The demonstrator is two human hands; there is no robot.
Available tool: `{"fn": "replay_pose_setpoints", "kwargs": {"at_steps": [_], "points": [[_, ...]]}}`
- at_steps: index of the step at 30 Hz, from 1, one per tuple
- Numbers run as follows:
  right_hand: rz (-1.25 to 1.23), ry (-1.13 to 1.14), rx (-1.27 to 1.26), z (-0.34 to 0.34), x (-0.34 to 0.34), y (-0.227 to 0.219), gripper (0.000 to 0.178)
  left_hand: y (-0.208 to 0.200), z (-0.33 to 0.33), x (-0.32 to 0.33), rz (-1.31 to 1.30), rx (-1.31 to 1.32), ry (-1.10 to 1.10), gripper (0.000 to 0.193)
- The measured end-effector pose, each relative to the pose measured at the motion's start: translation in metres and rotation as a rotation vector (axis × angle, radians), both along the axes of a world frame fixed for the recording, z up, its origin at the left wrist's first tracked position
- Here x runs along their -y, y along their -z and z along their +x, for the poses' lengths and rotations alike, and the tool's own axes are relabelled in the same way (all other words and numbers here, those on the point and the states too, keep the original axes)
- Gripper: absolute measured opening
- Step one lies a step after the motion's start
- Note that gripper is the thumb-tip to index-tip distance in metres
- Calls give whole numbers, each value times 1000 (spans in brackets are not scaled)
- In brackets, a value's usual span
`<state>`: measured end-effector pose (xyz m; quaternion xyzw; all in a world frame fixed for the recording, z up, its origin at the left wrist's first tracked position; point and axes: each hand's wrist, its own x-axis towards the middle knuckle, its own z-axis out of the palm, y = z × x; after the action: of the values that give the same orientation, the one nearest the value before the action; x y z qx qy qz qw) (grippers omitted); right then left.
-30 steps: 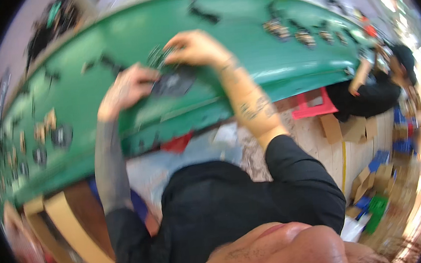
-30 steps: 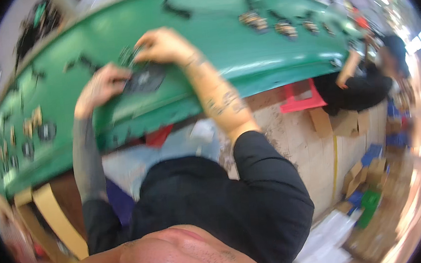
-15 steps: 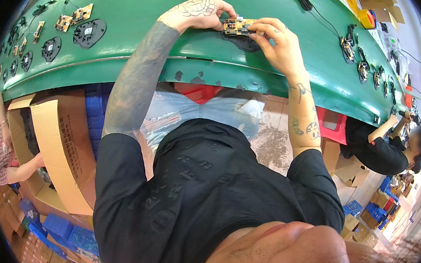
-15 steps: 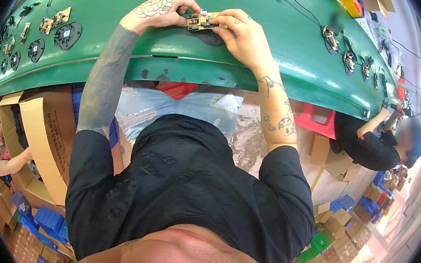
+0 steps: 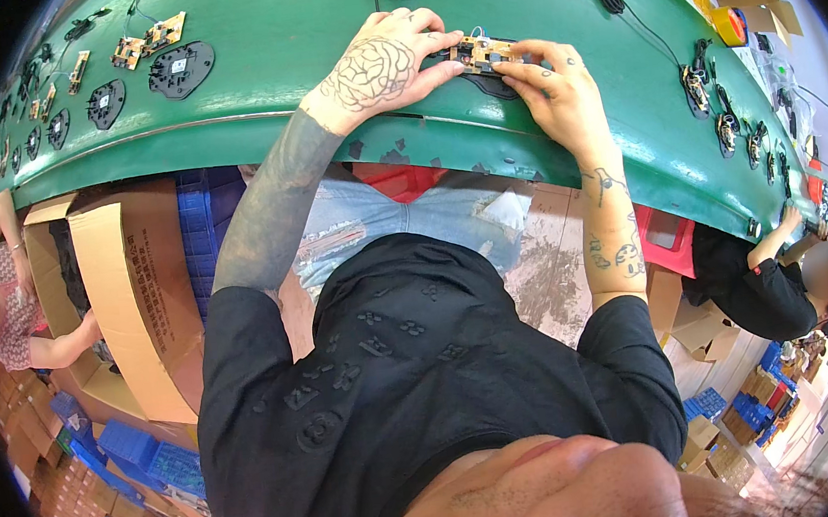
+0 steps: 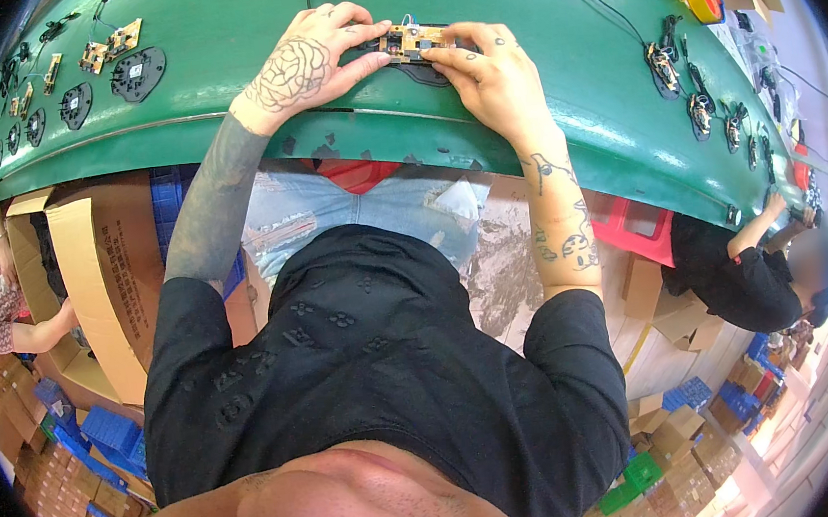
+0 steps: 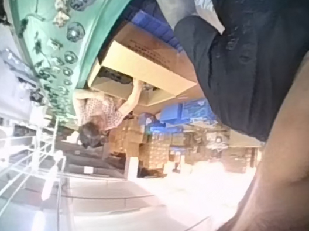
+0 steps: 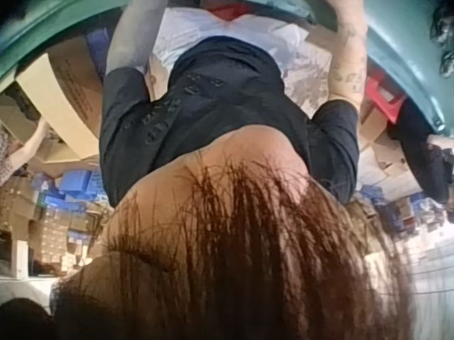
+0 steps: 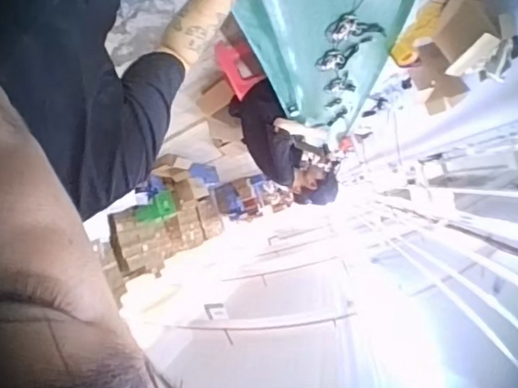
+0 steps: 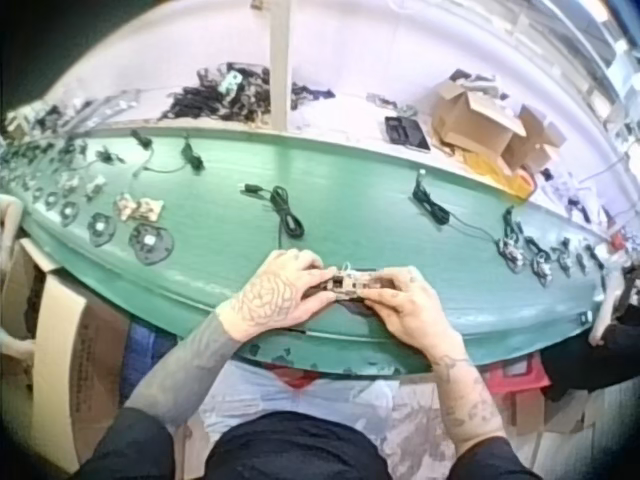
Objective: The person assembles computer mouse components on a conveyor line by picking up circuit boards with attached cables and mouse base plates, fitting each circuit board into a base plate by hand, and pressing them into place.
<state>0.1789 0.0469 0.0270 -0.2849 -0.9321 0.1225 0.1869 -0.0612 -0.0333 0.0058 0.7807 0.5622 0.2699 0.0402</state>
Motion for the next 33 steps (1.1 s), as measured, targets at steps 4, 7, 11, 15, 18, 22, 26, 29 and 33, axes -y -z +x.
{"fn": "replay_pose_setpoints", "kwargs": {"at_steps": [4,7,11,15,18,22,26,29,33], "points": [[54,-116,-40,7,-10,5,27,2,9,-1,-5,-15,-29,34],[30,-163,3,12,-15,7,31,5,14,-1,7,-23,-31,36],[56,-202,47,16,-19,7,30,4,19,0,16,-24,-62,37],[32,-160,35,16,-15,7,29,1,20,0,12,-22,-63,38],[17,-175,65,16,-15,14,29,0,13,0,-41,-10,-28,40],[3,-144,-37,15,-8,23,33,-3,8,-8,-61,41,25,40],[-16,-156,-73,6,-5,24,35,1,0,-13,-250,158,36,39],[-21,-168,-90,9,-10,27,35,1,3,-13,-111,130,48,38],[15,-178,-85,11,-12,24,33,-3,6,-11,-120,80,55,37]]}}
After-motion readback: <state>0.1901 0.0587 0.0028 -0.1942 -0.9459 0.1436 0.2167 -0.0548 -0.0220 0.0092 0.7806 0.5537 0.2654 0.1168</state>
